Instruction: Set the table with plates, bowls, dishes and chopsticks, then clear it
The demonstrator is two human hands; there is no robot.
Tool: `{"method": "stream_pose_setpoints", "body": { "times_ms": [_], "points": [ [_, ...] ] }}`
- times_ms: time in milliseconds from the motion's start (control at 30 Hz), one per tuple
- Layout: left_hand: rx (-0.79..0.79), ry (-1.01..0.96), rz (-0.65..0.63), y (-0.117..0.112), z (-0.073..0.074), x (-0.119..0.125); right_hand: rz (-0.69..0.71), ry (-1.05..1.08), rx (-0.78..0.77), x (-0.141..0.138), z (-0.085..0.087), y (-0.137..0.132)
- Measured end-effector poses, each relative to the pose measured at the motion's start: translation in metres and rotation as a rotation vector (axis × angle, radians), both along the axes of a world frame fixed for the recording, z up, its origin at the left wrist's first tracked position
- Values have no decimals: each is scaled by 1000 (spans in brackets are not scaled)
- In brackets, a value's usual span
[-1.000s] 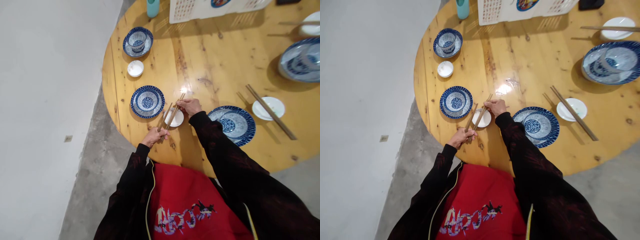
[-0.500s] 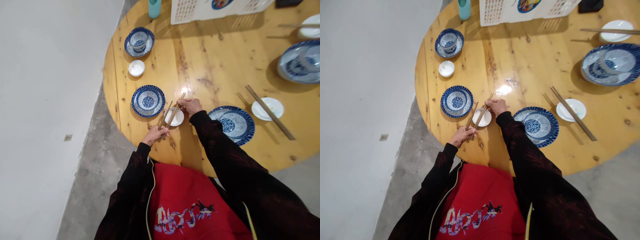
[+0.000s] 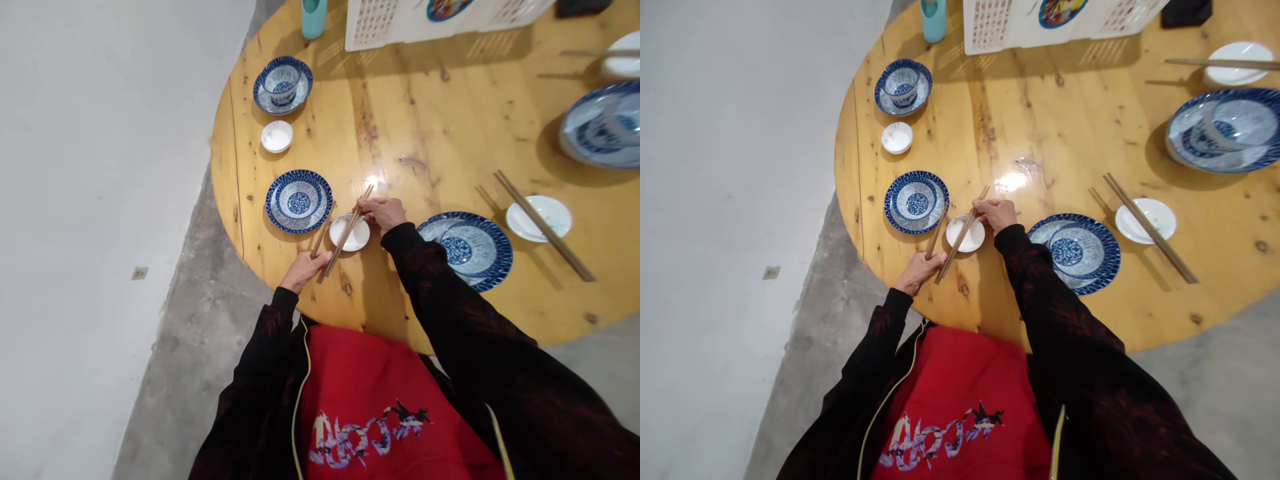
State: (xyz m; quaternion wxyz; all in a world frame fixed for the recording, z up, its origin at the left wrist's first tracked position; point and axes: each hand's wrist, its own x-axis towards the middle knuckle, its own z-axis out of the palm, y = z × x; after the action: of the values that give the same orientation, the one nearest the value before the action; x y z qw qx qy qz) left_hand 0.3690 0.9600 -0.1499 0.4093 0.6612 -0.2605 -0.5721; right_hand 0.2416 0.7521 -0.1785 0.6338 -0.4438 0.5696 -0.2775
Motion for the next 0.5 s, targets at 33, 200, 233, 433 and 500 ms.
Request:
{"method": "stream_pose_setpoints", "body": {
  "times_ms": [33, 200, 233, 433, 500],
  "points": [
    [-3, -6, 6, 1, 0, -1, -6, -6, -8, 0, -2, 0],
    [3, -45, 77, 9, 1, -7, -28, -39, -16, -3, -6, 0],
    [1, -56, 96, 11, 1, -7, -32, -42, -10, -4, -6, 2],
    [19, -152, 139, 27, 5, -7, -114, -60, -27, -23, -1, 24],
    [7, -180, 141, 30, 5, -9, -137, -29, -78, -32, -1, 35]
  ]
}}
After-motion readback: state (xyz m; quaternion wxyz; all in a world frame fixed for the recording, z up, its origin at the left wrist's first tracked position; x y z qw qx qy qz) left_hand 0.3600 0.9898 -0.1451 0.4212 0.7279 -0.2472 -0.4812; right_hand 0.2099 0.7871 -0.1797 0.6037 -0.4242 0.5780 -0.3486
